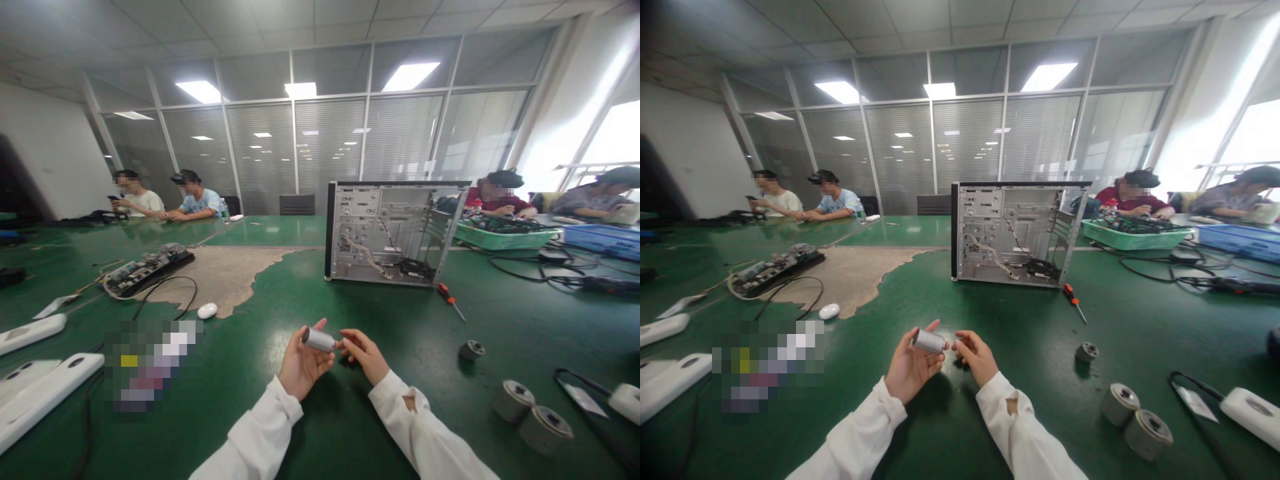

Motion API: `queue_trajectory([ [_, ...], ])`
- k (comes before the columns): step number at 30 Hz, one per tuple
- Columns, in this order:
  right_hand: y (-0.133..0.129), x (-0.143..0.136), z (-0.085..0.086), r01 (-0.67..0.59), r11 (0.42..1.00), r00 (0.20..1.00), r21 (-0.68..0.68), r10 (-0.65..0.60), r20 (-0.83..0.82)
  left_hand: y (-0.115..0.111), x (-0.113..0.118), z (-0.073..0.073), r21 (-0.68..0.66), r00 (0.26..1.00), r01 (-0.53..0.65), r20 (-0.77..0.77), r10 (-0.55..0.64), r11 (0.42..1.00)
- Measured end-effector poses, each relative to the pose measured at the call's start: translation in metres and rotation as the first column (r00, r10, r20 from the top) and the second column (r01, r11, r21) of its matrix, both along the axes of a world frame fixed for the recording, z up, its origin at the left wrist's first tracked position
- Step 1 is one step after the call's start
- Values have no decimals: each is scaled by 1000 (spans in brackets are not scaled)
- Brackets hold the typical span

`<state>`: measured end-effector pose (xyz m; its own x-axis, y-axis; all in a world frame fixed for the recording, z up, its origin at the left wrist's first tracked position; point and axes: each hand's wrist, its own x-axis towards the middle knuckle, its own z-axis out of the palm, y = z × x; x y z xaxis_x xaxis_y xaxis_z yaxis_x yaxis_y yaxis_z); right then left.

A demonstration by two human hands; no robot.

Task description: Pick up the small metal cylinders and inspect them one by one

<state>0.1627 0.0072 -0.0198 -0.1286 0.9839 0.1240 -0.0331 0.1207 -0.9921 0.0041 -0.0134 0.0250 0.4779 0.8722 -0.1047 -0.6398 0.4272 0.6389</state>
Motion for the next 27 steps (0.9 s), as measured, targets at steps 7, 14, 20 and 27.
queue_trajectory([
  [7, -2, -1, 4, 16, 1000, 1000, 11, -16, 1, -2, 0, 1, 19, 1000, -27, -2, 27, 999],
  [14, -2, -1, 4, 13, 1000, 1000, 10, -13, -11, -4, 5, -1, 122, 995, -93, -29, 97, 988],
  [20, -2, -1, 3, 13, 1000, 1000, 0, -13, -2, 0, 8, -10, 322, 964, -103, -202, 174, 941],
  [27, -5, -1, 8, 8, 1000, 1000, -20, -8, 17, -13, 11, -3, 609, 806, -46, -445, 390, 792],
])
